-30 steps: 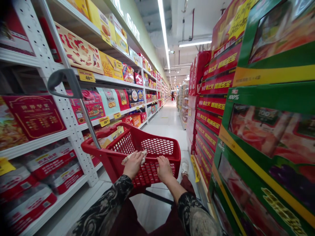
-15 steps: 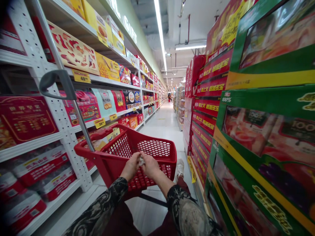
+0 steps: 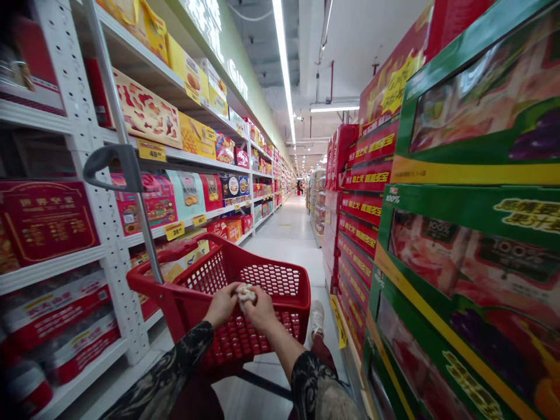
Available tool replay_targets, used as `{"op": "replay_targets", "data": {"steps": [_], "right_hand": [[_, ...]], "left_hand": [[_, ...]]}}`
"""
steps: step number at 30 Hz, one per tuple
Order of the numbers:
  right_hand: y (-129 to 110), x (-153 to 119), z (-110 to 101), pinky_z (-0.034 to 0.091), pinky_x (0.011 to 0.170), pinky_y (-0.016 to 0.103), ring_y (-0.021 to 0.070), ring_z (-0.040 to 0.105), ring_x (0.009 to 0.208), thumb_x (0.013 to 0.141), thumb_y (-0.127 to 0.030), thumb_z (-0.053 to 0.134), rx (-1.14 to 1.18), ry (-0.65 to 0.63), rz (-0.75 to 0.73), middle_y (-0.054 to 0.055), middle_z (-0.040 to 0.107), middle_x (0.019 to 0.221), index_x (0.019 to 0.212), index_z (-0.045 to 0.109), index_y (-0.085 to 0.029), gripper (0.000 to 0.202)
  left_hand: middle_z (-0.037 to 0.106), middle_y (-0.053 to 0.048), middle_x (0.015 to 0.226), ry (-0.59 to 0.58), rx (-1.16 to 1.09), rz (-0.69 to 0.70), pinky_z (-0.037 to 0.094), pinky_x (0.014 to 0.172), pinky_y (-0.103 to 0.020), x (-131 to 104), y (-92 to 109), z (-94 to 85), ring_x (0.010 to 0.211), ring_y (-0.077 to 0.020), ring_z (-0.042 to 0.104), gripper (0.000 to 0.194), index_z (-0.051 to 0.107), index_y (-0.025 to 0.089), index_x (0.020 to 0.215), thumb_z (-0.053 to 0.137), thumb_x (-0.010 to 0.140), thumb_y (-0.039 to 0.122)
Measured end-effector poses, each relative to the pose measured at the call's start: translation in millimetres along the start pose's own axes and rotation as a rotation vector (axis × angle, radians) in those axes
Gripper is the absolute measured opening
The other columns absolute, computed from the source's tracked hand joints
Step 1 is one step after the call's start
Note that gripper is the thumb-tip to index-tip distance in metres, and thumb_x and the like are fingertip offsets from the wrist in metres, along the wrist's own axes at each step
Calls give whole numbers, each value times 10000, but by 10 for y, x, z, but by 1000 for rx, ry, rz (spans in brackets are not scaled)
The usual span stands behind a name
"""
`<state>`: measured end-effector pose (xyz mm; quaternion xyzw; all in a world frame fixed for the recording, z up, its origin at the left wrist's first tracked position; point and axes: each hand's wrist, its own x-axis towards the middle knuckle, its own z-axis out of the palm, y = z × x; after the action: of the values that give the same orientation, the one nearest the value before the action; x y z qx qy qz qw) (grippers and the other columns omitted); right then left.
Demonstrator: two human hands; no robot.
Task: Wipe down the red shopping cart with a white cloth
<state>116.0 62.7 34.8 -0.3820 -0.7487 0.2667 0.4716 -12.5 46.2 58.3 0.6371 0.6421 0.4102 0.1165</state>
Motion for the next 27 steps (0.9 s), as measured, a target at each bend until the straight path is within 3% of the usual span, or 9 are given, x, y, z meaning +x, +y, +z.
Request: {"op": "replay_targets", "data": {"steps": [2,4,6,8,11,13,17,21,27], "right_hand": [[-16,50,-55,472,687,245,151,600,732,759,-191,484,24,6,54,15,669,822,972,618,-179,252],[-13,110,-160,472,687,247,155,605,726,778,-197,457,-32,101,92,12,677,822,966,616,-195,246],[20,147,-288,467,777,273,177,614,847,794,-185,437,-131,216,94,43,677,945,1037,603,-198,294],[78,128,-377,431,889,300,193,575,1013,799,-153,425,-255,242,56,80,626,1122,1146,564,-187,375],[170,-2,-339,398,955,334,212,510,1120,756,-103,476,-458,56,-12,86,553,1247,1236,519,-201,492],[214,-97,-220,411,938,368,231,506,1116,748,-98,505,-577,-46,-21,82,548,1251,1217,541,-233,489],[342,-174,-69,397,965,385,226,474,1174,824,-107,468,-682,-99,-115,86,535,1277,1175,578,-242,393],[702,-237,-284,364,1021,377,215,449,1219,836,-82,459,-735,-85,-237,92,510,1317,1239,539,-207,429],[1385,-405,-787,402,1003,406,222,449,1231,820,-36,365,-792,52,-156,83,496,1335,1250,535,-203,491]], "left_hand": [[700,-27,920,27,21,-3,474,812,-251,49,62,-51,851,-131,633,275,626,172,974,465,761,106],[666,-71,1060,130,93,-11,456,882,-269,79,74,-102,966,-143,612,328,584,148,1081,452,781,137],[590,-109,1209,207,253,2,405,973,-312,74,12,-171,1113,-165,544,393,538,136,1159,447,777,146],[531,-120,1292,172,482,25,329,1040,-419,28,-114,-252,1214,-211,464,420,538,153,1170,451,759,144],[526,-116,1306,24,776,6,208,1045,-590,-98,-322,-338,1276,-286,387,430,564,189,1156,436,749,139],[518,-109,1320,-50,852,15,173,1053,-598,-182,-405,-348,1301,-291,353,475,545,203,1198,426,744,131],[466,-113,1368,-90,884,57,151,1079,-563,-265,-414,-315,1328,-278,313,549,496,194,1266,432,724,136],[407,-106,1411,-98,920,50,154,1085,-545,-289,-380,-303,1347,-268,279,592,449,189,1310,424,721,136],[315,-108,1460,-107,919,65,159,1096,-507,-338,-398,-242,1369,-268,221,629,381,156,1356,431,729,150]]}}
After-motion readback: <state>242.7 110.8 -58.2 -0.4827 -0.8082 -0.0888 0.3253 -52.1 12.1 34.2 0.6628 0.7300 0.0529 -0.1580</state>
